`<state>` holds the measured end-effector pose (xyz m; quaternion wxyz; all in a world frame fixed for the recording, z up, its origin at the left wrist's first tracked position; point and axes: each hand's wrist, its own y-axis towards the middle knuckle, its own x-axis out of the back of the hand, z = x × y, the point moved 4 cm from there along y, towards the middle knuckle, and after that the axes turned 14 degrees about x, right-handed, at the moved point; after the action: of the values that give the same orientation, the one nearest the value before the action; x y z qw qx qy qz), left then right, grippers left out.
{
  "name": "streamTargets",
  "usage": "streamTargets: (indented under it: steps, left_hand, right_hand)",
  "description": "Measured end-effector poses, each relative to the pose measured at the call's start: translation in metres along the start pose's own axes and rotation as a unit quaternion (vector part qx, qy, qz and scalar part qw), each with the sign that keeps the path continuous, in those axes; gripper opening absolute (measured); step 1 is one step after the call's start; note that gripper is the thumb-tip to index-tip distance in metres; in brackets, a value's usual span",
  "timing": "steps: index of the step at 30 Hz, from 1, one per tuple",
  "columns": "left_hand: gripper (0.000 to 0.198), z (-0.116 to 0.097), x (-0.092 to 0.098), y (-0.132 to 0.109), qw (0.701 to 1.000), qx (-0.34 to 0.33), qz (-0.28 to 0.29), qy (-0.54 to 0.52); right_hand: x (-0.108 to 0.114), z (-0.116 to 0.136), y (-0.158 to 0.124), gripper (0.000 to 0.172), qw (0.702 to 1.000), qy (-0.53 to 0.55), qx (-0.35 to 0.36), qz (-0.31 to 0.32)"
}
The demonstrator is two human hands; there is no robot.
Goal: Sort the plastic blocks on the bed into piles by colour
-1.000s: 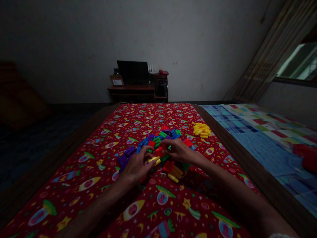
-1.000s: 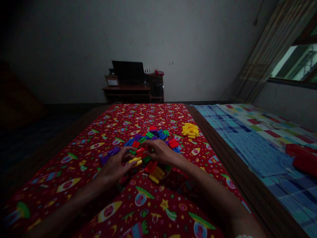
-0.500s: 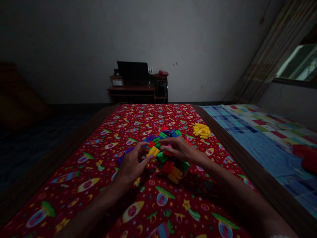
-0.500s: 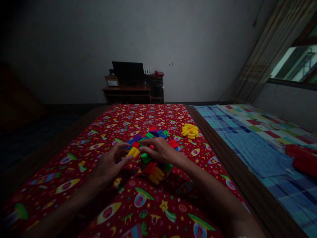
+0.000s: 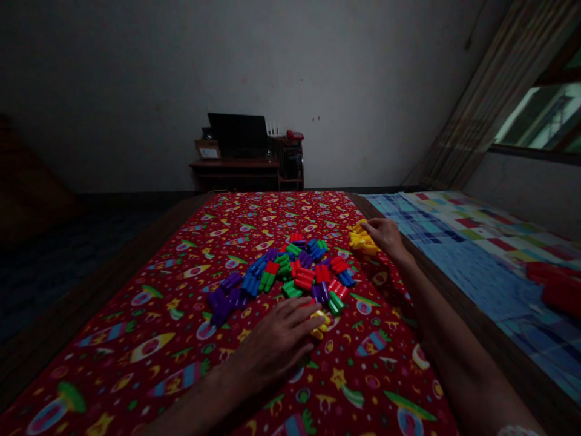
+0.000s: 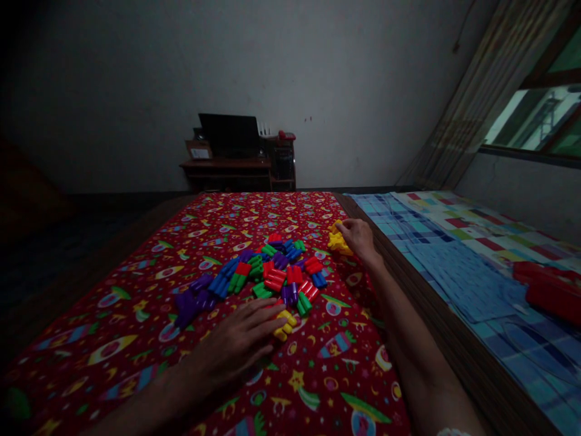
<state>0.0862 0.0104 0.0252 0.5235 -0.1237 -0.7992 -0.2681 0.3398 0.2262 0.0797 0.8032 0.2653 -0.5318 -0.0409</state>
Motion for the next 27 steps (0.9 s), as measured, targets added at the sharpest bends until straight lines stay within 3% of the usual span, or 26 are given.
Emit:
streamTargets:
  steps: [3,8,14,17,19,21,23,24,25,27]
  left_hand:
    - [0.036,-0.008,-0.016,0.001,0.999,-0.029,-0.004,0.045]
    - [0.023,-0.008,-0.020,0.007,0.995,-0.001,-0.049,0.087]
    - [0.015,-0.007,-0.004,0.006,0.987,-0.004,-0.124,0.100]
    - [0.021,0.005,0.009,0.006,0.987,0.062,-0.150,0.014]
    - [0.023,0.019,0.017,0.008,0.974,0.139,-0.163,-0.070]
    - [0.024,0.033,0.023,0.010,0.950,0.221,-0.173,-0.140]
    - [0.026,0.044,0.025,0.011,0.923,0.280,-0.176,-0.197]
    - [0.028,0.047,0.025,0.011,0.913,0.295,-0.174,-0.223]
    - [0.029,0.049,0.025,0.012,0.905,0.303,-0.170,-0.247]
    - [0.033,0.051,0.023,0.011,0.894,0.310,-0.162,-0.281]
  right_hand:
    - [-0.005,-0.021,-0.003,0.039,0.998,-0.030,-0.047,0.022]
    - [-0.017,-0.025,-0.012,0.039,0.994,-0.060,-0.081,0.049]
    - [-0.005,-0.018,-0.006,0.035,0.997,-0.056,-0.047,-0.026]
    - [-0.001,0.016,-0.003,0.035,0.998,0.048,0.039,-0.022]
    - [-0.005,0.057,-0.010,0.039,0.974,0.174,0.134,0.061]
    - [-0.011,0.106,-0.030,0.038,0.907,0.297,0.239,0.179]
    - [-0.015,0.148,-0.054,0.037,0.837,0.343,0.326,0.274]
    - [-0.016,0.163,-0.064,0.035,0.817,0.338,0.361,0.295]
    - [-0.017,0.173,-0.070,0.033,0.811,0.321,0.387,0.301]
    - [-0.018,0.174,-0.070,0.024,0.834,0.274,0.400,0.264]
